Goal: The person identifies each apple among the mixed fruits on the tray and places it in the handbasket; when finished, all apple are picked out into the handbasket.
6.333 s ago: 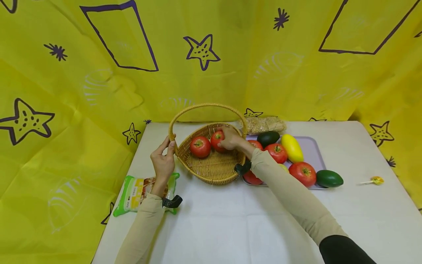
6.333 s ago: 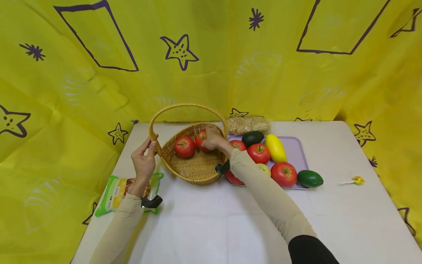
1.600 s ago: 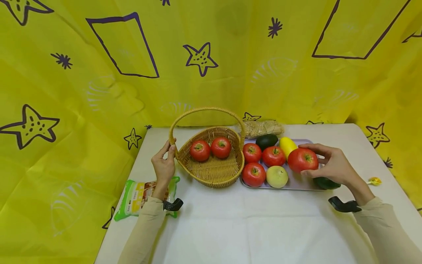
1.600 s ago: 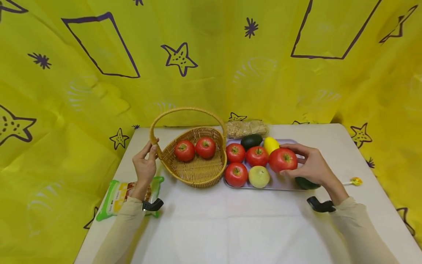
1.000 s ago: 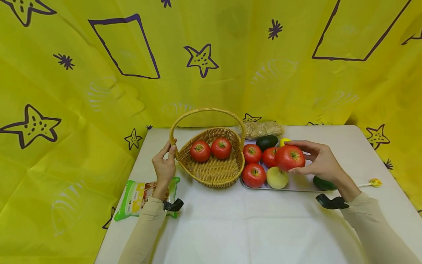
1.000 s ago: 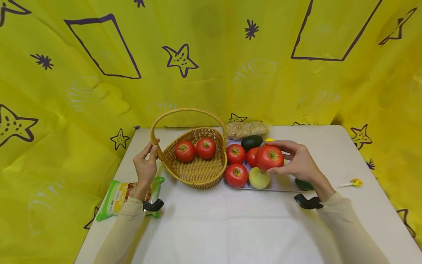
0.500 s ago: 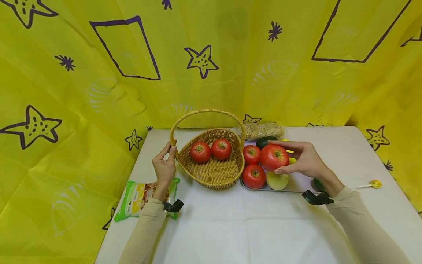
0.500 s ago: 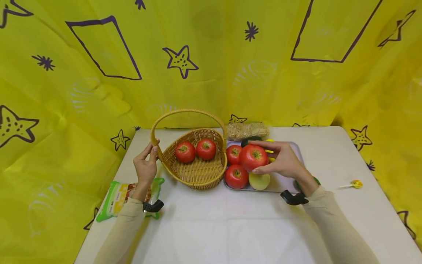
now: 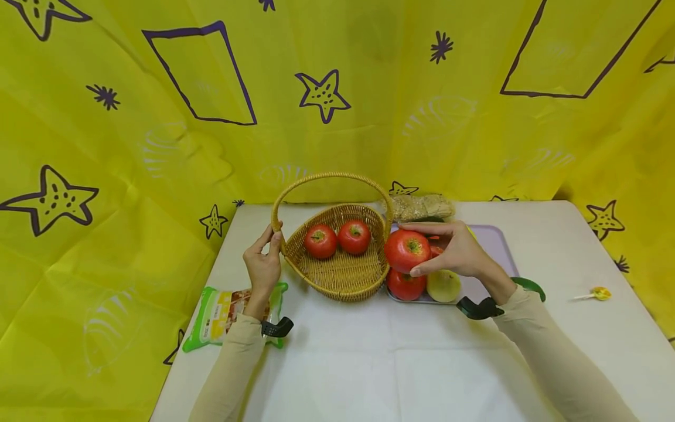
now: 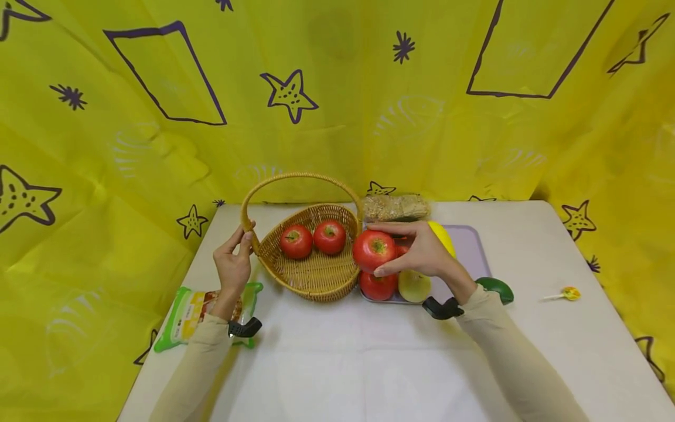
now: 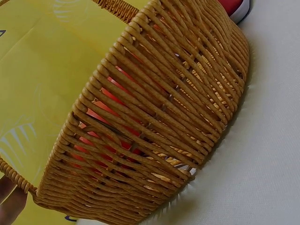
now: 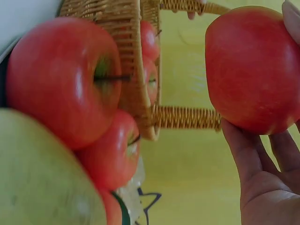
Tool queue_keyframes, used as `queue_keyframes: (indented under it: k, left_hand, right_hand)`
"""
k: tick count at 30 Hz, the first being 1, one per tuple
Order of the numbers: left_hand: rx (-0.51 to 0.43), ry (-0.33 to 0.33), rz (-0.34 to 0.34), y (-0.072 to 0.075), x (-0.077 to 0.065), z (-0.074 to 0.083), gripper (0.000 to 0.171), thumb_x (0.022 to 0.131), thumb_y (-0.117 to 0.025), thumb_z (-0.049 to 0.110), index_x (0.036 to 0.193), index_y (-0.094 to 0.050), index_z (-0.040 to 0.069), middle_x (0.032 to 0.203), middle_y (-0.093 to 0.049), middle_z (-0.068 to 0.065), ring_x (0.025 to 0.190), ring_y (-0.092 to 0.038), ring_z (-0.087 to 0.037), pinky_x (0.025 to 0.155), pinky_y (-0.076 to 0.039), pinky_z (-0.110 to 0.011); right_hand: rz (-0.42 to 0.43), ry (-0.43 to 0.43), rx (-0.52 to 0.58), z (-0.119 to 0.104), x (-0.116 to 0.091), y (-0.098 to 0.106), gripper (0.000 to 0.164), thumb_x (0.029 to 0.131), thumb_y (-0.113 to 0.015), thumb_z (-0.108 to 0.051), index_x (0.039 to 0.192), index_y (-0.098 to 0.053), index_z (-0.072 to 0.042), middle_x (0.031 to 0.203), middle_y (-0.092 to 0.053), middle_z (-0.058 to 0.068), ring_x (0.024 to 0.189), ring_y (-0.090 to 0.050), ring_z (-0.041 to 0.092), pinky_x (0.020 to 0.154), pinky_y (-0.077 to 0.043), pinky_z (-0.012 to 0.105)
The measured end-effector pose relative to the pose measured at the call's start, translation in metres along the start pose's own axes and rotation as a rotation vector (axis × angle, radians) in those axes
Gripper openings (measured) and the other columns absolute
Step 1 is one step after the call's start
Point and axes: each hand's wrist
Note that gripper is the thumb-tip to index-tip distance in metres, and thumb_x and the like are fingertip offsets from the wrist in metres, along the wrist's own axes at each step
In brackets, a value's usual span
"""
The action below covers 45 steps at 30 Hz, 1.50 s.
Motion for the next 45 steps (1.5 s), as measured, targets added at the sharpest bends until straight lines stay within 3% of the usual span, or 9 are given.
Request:
queue_keyframes:
  k: [8,14,20,25,33,40,45]
  left_hand:
    - [-0.009,0.009,-0.003,0.0,0.002,0.0,0.027,0.103,-0.065,-0.004,0.128,-0.071,-0.012,0.117,-0.073,-0.034,0.091,-0.067,-0.011,0.066,-0.054,-0.009]
    - [-0.004,0.012,-0.003,-0.001,0.002,0.0,0.027,0.103,-0.065,-0.003,0.129,-0.071,-0.01,0.119,-0.073,-0.033,0.092,-0.067,-0.009,0.067,-0.055,-0.011]
    - [-0.005,0.022,-0.005,-0.001,0.001,-0.001,0.028,0.103,-0.065,-0.004,0.13,-0.07,-0.012,0.122,-0.072,-0.033,0.097,-0.068,-0.008,0.072,-0.057,-0.011]
    - [-0.006,0.031,-0.006,-0.001,0.001,-0.001,0.029,0.103,-0.064,-0.004,0.13,-0.069,-0.012,0.124,-0.072,-0.032,0.098,-0.068,-0.007,0.074,-0.058,-0.011]
    - [-0.009,0.04,-0.005,0.0,0.0,0.0,0.029,0.103,-0.065,-0.003,0.131,-0.069,-0.011,0.124,-0.072,-0.032,0.098,-0.068,-0.006,0.075,-0.058,-0.011]
    - [-0.003,0.039,-0.003,-0.001,0.001,0.001,0.028,0.103,-0.065,-0.003,0.13,-0.07,-0.011,0.123,-0.072,-0.032,0.096,-0.068,-0.008,0.073,-0.058,-0.012]
    - [-0.007,0.038,-0.005,-0.001,0.001,0.001,0.028,0.103,-0.065,-0.004,0.129,-0.07,-0.011,0.121,-0.073,-0.033,0.096,-0.067,-0.007,0.072,-0.058,-0.012]
  right_hand:
    - [-0.047,-0.031,-0.028,-0.005,0.017,-0.019,0.078,0.071,-0.1,-0.008,0.143,-0.07,-0.01,0.141,-0.072,0.001,0.12,-0.07,0.011,0.094,-0.062,0.031]
    - [-0.071,-0.04,0.012,-0.008,0.03,-0.032,0.078,0.07,-0.101,-0.01,0.142,-0.071,-0.014,0.143,-0.071,0.004,0.123,-0.071,0.015,0.096,-0.062,0.037]
    - [-0.107,-0.022,0.032,-0.005,0.044,-0.045,0.077,0.07,-0.101,-0.01,0.141,-0.07,-0.01,0.145,-0.069,0.009,0.131,-0.066,0.02,0.101,-0.06,0.036]
    - [-0.137,-0.048,0.039,-0.003,0.052,-0.056,0.079,0.069,-0.101,-0.01,0.142,-0.07,-0.009,0.145,-0.068,0.01,0.127,-0.068,0.024,0.1,-0.06,0.035]
    - [-0.206,-0.075,-0.037,-0.005,0.069,-0.072,0.078,0.063,-0.106,-0.024,0.135,-0.076,-0.024,0.134,-0.075,0.0,0.117,-0.071,0.019,0.096,-0.061,0.038]
    - [-0.247,-0.061,-0.112,-0.003,0.081,-0.081,0.08,0.061,-0.107,-0.027,0.134,-0.077,-0.023,0.131,-0.075,-0.001,0.111,-0.069,0.018,0.091,-0.058,0.036]
    - [-0.277,-0.066,-0.138,-0.002,0.089,-0.084,0.08,0.061,-0.107,-0.028,0.134,-0.077,-0.025,0.137,-0.072,0.003,0.118,-0.07,0.019,0.098,-0.058,0.037]
Point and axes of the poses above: each hand's wrist, its own x-axis towards the middle knuckle, its own y-axis out of the back of the hand, z = x × y
